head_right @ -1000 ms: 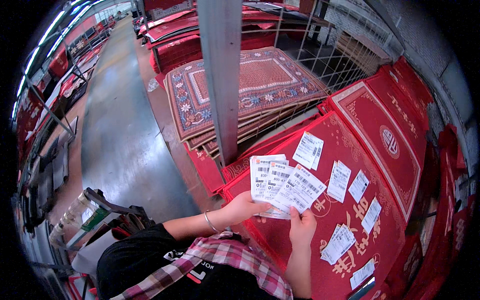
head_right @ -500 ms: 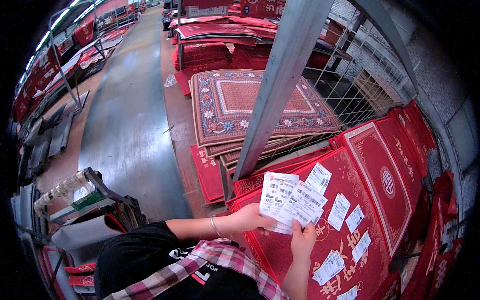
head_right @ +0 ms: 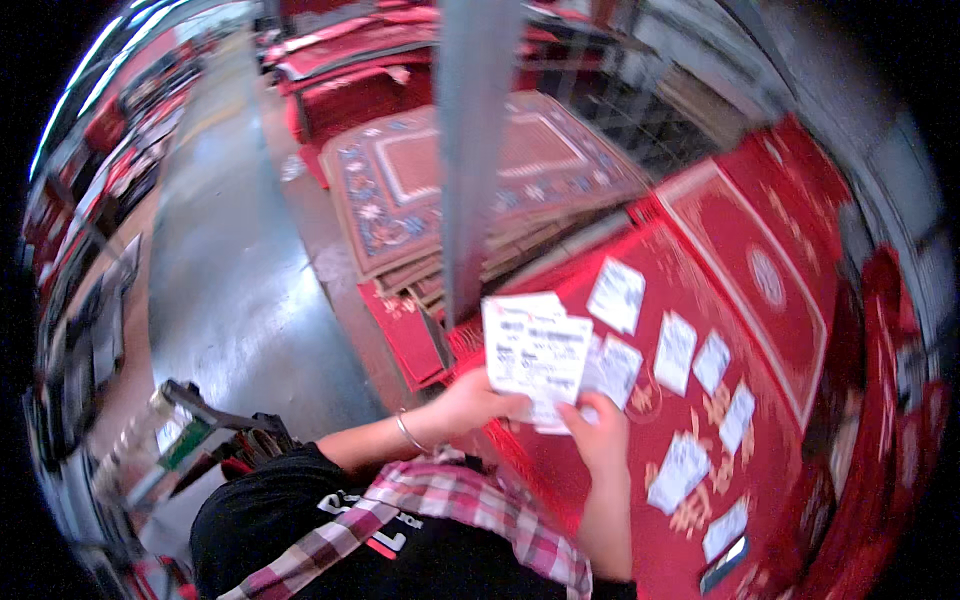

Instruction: The person holds several shipping labels, places some onto stacks of red mats on a table, and then sorts through the remaining labels by hand.

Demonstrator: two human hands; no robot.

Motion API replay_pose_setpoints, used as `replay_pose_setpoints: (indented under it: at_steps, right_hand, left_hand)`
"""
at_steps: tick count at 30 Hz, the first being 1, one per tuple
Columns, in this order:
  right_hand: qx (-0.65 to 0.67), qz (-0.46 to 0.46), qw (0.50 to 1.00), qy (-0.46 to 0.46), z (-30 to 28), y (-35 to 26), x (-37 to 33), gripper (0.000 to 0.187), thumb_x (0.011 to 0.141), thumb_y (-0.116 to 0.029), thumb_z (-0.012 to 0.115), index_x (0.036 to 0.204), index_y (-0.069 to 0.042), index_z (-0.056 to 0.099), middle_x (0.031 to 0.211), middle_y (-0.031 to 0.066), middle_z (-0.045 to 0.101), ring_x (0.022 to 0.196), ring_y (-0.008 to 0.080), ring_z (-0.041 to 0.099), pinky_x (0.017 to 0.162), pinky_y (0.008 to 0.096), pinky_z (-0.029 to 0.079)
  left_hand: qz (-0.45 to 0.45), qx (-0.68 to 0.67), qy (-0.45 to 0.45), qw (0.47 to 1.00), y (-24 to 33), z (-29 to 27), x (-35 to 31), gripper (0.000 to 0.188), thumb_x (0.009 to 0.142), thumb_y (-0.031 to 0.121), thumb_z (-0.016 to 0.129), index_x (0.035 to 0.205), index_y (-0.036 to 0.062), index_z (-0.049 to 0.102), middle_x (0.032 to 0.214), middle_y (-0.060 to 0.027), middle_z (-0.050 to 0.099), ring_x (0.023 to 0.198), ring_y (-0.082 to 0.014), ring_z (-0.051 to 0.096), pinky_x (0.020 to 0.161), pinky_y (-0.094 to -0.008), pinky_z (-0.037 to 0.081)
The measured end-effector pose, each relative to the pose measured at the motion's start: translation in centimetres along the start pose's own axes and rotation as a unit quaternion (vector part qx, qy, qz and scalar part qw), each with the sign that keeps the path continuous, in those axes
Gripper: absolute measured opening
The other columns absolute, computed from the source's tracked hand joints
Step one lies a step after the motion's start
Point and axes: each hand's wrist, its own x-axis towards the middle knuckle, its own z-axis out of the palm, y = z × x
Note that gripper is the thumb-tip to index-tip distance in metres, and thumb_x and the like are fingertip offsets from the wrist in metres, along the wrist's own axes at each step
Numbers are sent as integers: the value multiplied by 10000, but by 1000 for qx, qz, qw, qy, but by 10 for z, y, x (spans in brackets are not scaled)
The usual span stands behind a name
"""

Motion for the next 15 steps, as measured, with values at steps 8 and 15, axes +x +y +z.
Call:
replay_pose_setpoints:
  at_steps: [8,15]
  right_hand:
    - [189,77,977,-55,36,30,-22,213,818,-117,545,974,25,519,915,67,584,838,113,532,747,267,435]
    - [167,69,983,-6,22,31,-34,237,799,-192,562,910,15,532,829,152,591,774,225,587,668,315,452]
  left_hand:
    - [-38,-66,49,996,-20,5,-6,169,823,52,502,964,-40,519,806,-94,592,598,-138,554,530,-231,460]
    - [-79,-55,74,993,-27,15,2,178,816,72,518,957,-36,516,779,-93,588,564,-141,542,487,-233,435]
